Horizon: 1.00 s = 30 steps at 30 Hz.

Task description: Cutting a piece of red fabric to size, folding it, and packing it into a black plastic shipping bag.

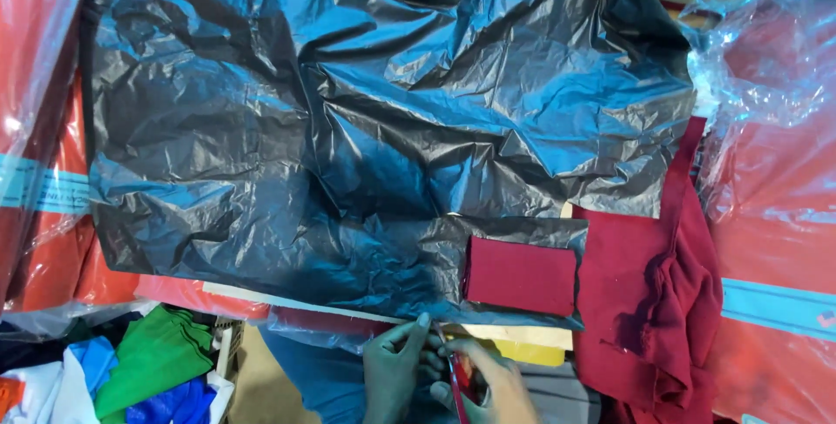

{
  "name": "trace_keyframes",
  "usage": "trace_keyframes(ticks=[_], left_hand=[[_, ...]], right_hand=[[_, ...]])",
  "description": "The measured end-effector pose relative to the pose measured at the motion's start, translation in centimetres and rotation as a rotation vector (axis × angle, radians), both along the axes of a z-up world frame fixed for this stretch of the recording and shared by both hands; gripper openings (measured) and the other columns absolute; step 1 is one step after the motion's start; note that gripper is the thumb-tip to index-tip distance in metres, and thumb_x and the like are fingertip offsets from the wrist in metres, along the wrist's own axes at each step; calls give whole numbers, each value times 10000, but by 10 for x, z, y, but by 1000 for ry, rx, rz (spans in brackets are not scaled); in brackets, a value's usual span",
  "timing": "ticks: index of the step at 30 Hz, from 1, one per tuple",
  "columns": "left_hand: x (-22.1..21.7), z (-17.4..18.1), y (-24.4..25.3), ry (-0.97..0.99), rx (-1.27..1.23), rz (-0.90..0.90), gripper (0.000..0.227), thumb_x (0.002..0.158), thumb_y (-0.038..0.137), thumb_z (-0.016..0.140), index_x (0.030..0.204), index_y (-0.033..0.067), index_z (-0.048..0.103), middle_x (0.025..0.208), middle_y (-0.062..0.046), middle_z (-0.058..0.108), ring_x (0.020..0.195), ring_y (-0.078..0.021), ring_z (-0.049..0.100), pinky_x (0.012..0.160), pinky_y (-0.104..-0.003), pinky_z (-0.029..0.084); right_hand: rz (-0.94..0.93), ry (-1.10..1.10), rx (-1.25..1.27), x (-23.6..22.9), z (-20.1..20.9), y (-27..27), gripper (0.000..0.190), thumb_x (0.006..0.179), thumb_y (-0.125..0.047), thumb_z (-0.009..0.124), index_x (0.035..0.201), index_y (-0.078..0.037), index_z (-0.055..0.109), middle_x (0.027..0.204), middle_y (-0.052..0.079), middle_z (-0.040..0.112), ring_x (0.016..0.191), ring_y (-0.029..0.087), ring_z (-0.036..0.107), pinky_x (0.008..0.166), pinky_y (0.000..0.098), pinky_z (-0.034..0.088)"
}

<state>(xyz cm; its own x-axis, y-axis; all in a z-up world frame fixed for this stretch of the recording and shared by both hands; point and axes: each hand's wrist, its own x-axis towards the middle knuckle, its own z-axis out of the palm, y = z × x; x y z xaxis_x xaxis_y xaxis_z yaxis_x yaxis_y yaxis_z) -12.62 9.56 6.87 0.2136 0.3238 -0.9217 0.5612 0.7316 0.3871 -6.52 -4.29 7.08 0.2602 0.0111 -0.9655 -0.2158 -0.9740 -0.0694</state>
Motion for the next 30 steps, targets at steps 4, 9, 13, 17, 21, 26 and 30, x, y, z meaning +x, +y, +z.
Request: trace_keyframes(ticks=[4,9,13,17,21,26,30], left_hand=[[-1,-7,-2,-29,29,7,253,974,168,730,900,-60,808,712,-189,773,514,-224,642,499,-277,553],[-8,-23,-5,-86,41,10,276,965,215,738,873,-43,772,686,-174,747,423,-201,537,380,-275,404],[-2,-16,-3,-107,86,-47,322,985,203,725,760,-26,704,636,-157,728,378,-185,527,352,-265,390],[-2,-14,2,-146,156,-113,380,969,248,738,703,-15,668,581,-155,699,359,-180,504,336,-273,365],[-2,-13,3,-152,166,-151,369,957,293,744,715,28,653,605,-120,698,401,-165,529,369,-278,388],[-4,-24,-1,-185,185,-128,389,933,280,767,666,22,649,548,-125,665,406,-173,525,394,-301,402],[-13,-34,-4,-285,261,-153,385,923,258,767,639,33,638,514,-115,644,427,-177,551,440,-327,446]], right_hand=[[-13,70,75,1,5,-13,937,722,-415,972,1497,-495,451,1495,14,519,1455,179,466,1192,303,421],[-263,16,373,1,32,-22,269,845,-314,863,1077,-208,781,863,-49,684,828,76,573,819,210,463],[-9,46,279,-11,-18,-45,446,774,-465,845,1169,-317,702,913,-78,589,886,36,590,860,179,457],[-19,32,237,-15,-29,-41,288,869,-370,744,1132,-300,647,974,-59,599,888,52,561,878,161,449],[-140,-41,480,-11,-4,-29,162,955,-308,766,990,-185,667,811,-15,595,729,112,560,708,261,489],[-72,-83,484,-6,16,-9,298,894,-487,685,1064,-242,676,873,-11,728,812,113,658,809,277,496],[-136,-81,179,-9,39,15,396,941,-481,665,1308,-332,669,1200,79,689,1187,178,617,1065,249,468]])
